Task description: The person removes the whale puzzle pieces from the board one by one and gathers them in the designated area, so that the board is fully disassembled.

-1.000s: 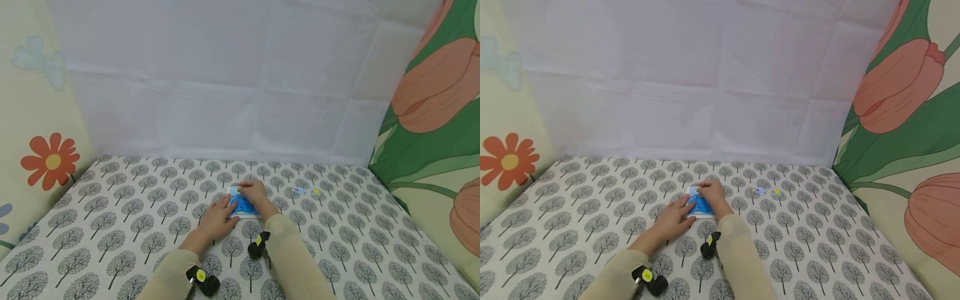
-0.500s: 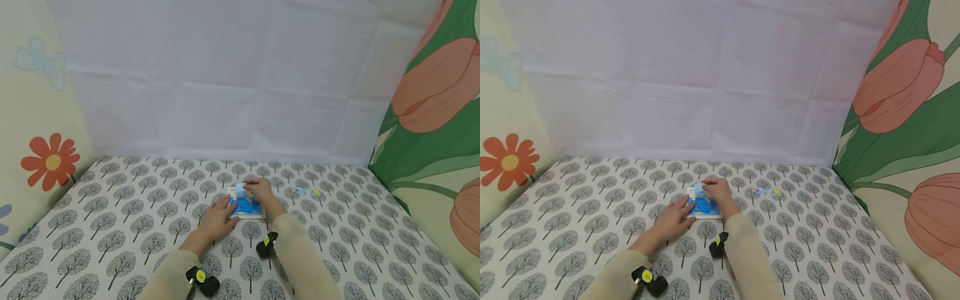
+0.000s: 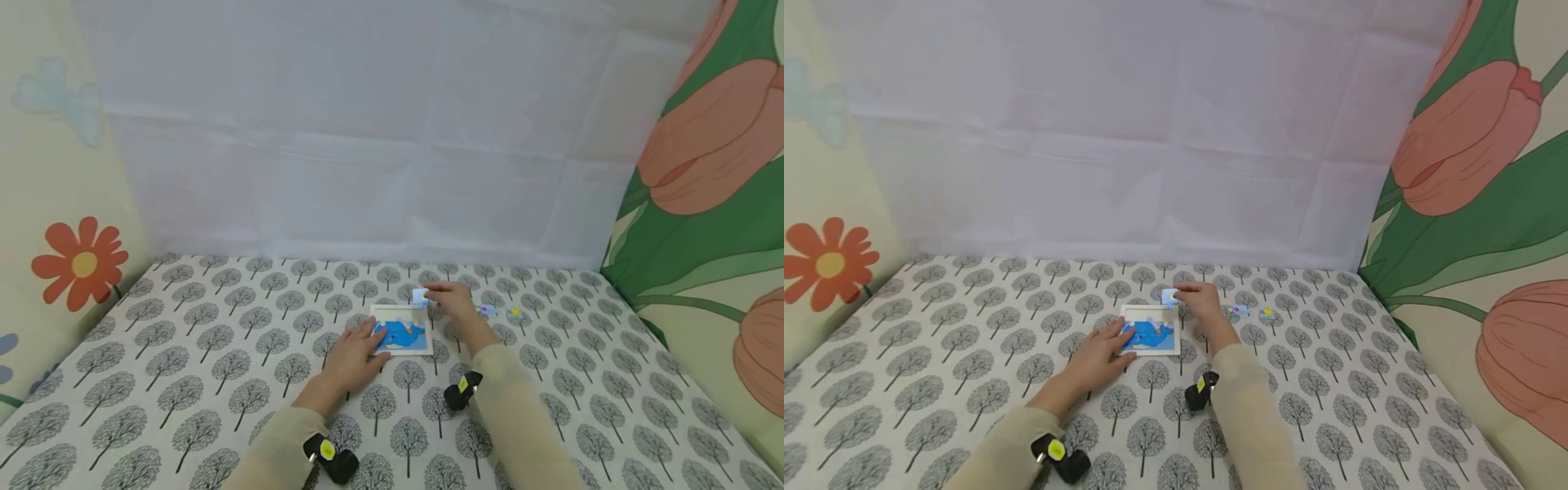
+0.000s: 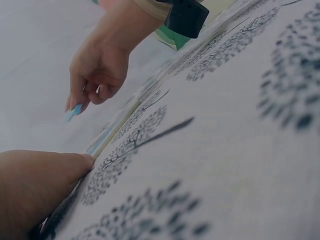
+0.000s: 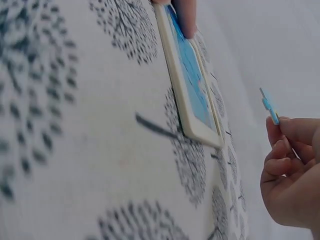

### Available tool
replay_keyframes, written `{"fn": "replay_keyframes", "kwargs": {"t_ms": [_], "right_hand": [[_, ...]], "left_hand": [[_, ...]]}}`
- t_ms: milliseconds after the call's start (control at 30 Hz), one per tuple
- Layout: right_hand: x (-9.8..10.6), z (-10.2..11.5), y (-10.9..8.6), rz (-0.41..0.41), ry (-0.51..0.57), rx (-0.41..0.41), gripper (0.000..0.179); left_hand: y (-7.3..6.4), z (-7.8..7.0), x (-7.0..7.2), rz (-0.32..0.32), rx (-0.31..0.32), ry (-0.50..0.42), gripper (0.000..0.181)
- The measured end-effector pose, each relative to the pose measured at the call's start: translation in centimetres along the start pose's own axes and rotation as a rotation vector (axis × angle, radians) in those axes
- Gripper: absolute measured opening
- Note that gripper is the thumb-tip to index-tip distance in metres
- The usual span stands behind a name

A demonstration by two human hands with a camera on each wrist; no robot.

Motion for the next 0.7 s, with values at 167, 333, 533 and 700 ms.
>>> {"fn": "replay_keyframes", "kwargs": {"t_ms": [167, 333, 533, 700], "right_hand": [[1.8, -0.7, 0.1, -0.008, 0.008, -0.029, 0.025], [3.2, -1.4, 0.1, -0.018, 0.030, -0.055, 0.026], [4.8, -2.0, -0.2, -0.029, 0.053, -0.075, 0.026], [6.0, -2.8, -0.3, -0.035, 0.057, -0.107, 0.028]], "left_hand": [[0.0, -0.1, 0.1, -0.009, -0.008, -0.012, 0.051], [-0.1, 0.0, 0.1, -0.014, 0.000, -0.007, 0.051], [0.0, 0.0, 0.0, -0.016, -0.004, -0.017, 0.051], [0.0, -0.1, 0.0, -0.017, -0.002, -0.015, 0.051]]}}
Point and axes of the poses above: each hand's wrist, its own y-axis towards the middle knuckle, its own x-axis out of the back of the hand, z = x × y, the point moved 5 cm from there along y, towards the middle knuckle, and after that the axes turned 8 degrees about z, right-handed, at the moved point
